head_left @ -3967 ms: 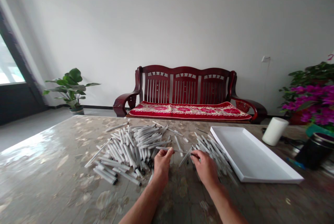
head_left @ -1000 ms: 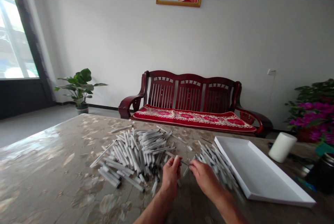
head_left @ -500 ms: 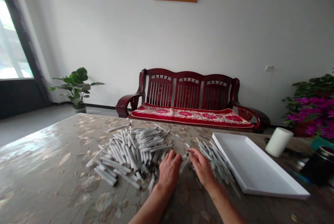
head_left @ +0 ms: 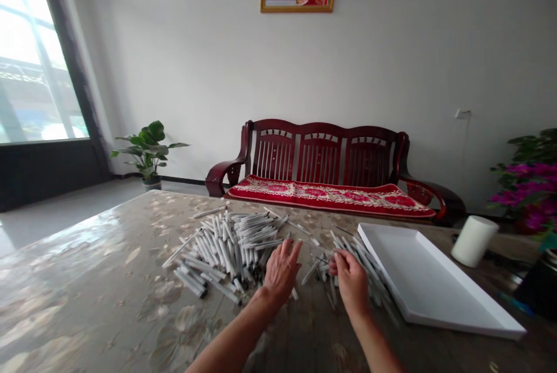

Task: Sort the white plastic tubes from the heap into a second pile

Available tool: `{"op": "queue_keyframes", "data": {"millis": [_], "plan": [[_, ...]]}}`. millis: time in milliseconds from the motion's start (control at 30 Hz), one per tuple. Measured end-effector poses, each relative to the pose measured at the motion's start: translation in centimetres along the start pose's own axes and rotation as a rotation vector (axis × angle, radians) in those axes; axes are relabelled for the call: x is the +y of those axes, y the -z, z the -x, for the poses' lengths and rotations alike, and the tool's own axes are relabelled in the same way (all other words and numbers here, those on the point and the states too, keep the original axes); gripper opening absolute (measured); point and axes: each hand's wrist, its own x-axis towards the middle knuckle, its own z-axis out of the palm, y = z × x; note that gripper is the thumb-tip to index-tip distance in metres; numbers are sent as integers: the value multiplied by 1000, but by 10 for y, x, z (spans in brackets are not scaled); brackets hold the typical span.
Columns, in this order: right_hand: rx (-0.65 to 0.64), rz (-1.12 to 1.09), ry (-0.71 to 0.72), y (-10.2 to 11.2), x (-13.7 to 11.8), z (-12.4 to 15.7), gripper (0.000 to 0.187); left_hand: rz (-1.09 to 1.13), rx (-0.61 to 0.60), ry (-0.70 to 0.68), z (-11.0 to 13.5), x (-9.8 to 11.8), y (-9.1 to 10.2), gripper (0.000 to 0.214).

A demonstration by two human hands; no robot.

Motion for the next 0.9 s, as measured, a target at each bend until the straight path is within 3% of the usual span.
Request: {"op": "queue_keyframes", "data": {"millis": [133, 233, 367, 467, 600, 767, 900], "plan": [[-9, -98, -72, -3, 7, -3, 55, 185, -5, 25, -17, -8, 4, 34], [-68, -163, -121, -8, 8, -1, 49, 658, 29, 221, -28, -6, -10, 16], [-136, -198, -148, -12, 3, 3, 42, 1379, 18, 527, -33, 6, -34, 41], [-143, -158, -138, -13, -1, 3, 46, 1670, 49, 653, -32, 11, -39, 48], [-157, 28, -102, -11, -3, 1, 47, 1791, 58, 698, -31, 11, -35, 48], [-193, 269, 13, -6, -3, -4, 45, 1847, 20, 656, -30, 4, -33, 51], [-191, 332, 104, -7, -3, -9, 43, 1843, 59, 666, -31, 2, -33, 48]]}}
